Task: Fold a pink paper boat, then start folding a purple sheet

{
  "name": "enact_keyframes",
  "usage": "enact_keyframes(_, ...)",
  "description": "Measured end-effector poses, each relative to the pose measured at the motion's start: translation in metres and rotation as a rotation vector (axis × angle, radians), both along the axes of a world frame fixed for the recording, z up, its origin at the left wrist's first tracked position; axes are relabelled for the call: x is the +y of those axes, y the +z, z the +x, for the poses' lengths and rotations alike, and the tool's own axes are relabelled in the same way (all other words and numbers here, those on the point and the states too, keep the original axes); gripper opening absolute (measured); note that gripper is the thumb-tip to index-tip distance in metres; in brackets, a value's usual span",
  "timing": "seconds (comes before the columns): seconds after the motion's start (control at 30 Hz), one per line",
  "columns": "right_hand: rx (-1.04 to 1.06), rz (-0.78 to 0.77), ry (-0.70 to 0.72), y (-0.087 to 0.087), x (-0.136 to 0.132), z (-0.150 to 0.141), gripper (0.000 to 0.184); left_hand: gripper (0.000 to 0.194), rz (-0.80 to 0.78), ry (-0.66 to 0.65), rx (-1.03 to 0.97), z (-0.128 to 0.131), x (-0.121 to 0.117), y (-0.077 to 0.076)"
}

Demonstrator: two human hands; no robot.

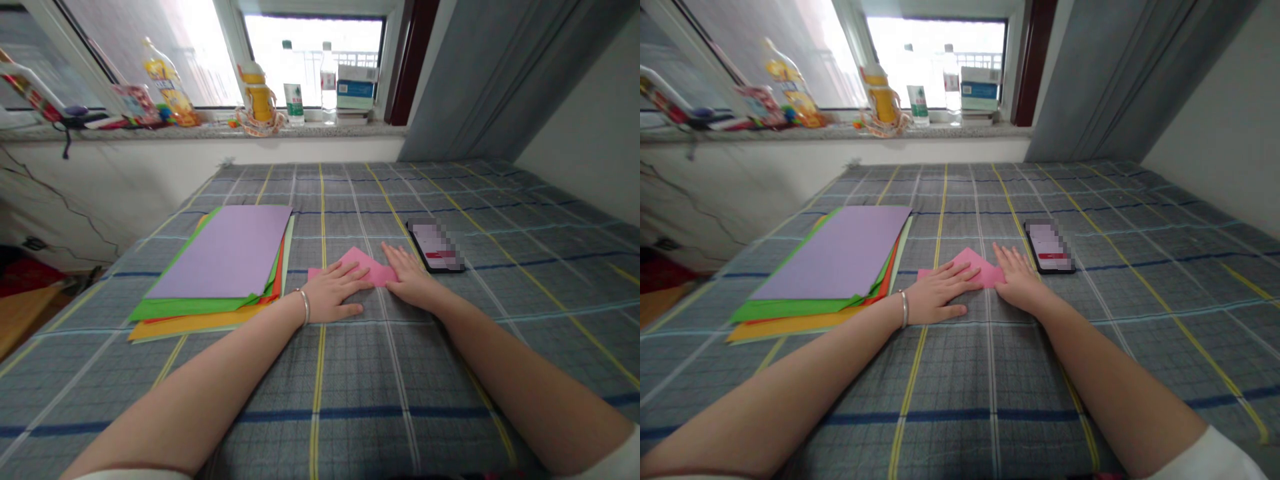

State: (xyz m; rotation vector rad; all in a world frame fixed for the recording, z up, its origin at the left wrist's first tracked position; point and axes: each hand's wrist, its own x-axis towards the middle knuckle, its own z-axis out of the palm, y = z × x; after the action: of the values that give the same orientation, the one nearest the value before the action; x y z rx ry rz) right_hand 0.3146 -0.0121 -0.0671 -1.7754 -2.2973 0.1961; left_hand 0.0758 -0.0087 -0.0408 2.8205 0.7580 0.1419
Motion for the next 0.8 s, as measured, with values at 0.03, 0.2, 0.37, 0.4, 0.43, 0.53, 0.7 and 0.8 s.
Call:
enact_keyframes(0.03, -0.009, -0.011, 0.000, 0.000, 0.000, 0.002, 0.084, 0.054, -0.002, 0.000, 0.012, 0.000, 0.000, 0.000)
enact_keyframes(0.2, -0.018, -0.040, 0.044, -0.002, 0.003, 0.015, 0.087, 0.055, 0.001, -0.008, 0.040, 0.000, 0.001, 0.000)
enact_keyframes(0.37, -0.013, -0.061, 0.081, -0.002, 0.001, 0.024, 0.090, 0.054, 0.001, -0.004, 0.047, 0.000, 0.001, 0.000)
enact_keyframes(0.4, -0.013, -0.059, 0.080, -0.001, 0.000, 0.025, 0.090, 0.053, 0.000, -0.002, 0.047, 0.000, 0.001, 0.000)
enact_keyframes(0.43, -0.010, -0.058, 0.083, 0.000, -0.001, 0.026, 0.091, 0.053, -0.002, 0.000, 0.045, 0.000, 0.001, 0.000)
enact_keyframes(0.53, 0.031, -0.066, 0.124, 0.002, 0.000, 0.029, 0.093, 0.051, -0.005, 0.001, 0.021, 0.000, 0.001, 0.000)
enact_keyframes(0.7, 0.125, -0.088, 0.165, 0.004, 0.001, 0.032, 0.094, 0.050, -0.015, 0.001, 0.052, 0.000, 0.001, 0.002)
enact_keyframes(0.8, 0.155, -0.081, 0.160, 0.006, 0.000, 0.033, 0.094, 0.050, -0.017, 0.002, 0.061, 0.000, 0.001, 0.004)
